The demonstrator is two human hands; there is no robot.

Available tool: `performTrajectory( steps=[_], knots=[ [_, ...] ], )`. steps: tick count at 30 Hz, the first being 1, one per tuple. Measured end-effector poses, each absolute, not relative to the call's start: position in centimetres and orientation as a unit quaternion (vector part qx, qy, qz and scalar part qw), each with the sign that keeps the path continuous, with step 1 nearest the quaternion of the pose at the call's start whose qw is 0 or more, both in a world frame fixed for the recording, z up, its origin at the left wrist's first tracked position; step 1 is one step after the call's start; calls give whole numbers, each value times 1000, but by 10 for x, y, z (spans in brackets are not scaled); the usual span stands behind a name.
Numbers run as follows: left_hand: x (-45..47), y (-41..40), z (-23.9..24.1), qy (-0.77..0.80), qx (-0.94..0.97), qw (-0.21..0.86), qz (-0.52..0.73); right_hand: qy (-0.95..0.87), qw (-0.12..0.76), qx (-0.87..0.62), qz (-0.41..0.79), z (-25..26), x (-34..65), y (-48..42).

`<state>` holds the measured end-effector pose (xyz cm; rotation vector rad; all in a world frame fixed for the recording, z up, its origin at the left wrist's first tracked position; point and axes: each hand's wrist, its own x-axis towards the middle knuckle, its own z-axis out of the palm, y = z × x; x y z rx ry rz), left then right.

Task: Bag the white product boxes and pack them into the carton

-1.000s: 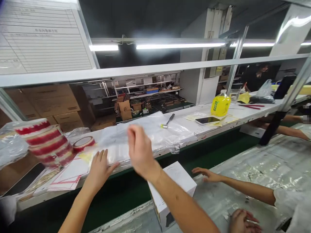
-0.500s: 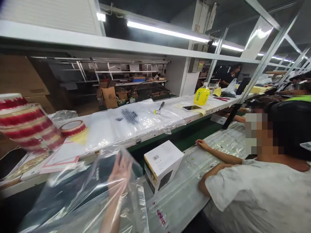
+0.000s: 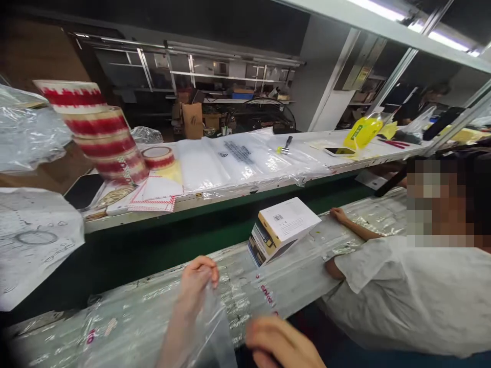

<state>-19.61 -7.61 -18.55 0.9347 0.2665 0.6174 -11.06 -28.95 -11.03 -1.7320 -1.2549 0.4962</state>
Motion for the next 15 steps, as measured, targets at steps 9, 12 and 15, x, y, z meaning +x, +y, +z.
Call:
performTrajectory(
  steps=[9, 12, 15],
  knots=[
    [-180, -115, -184, 161, 545, 794, 214, -600, 470, -613, 209, -78, -68, -214],
    [-183, -99, -197, 140, 614, 757, 175, -604, 507, -590, 172, -94, -67, -226],
    [-175, -94, -208, 139, 604, 748, 237, -483, 581, -645, 115, -117, -71, -238]
  ],
)
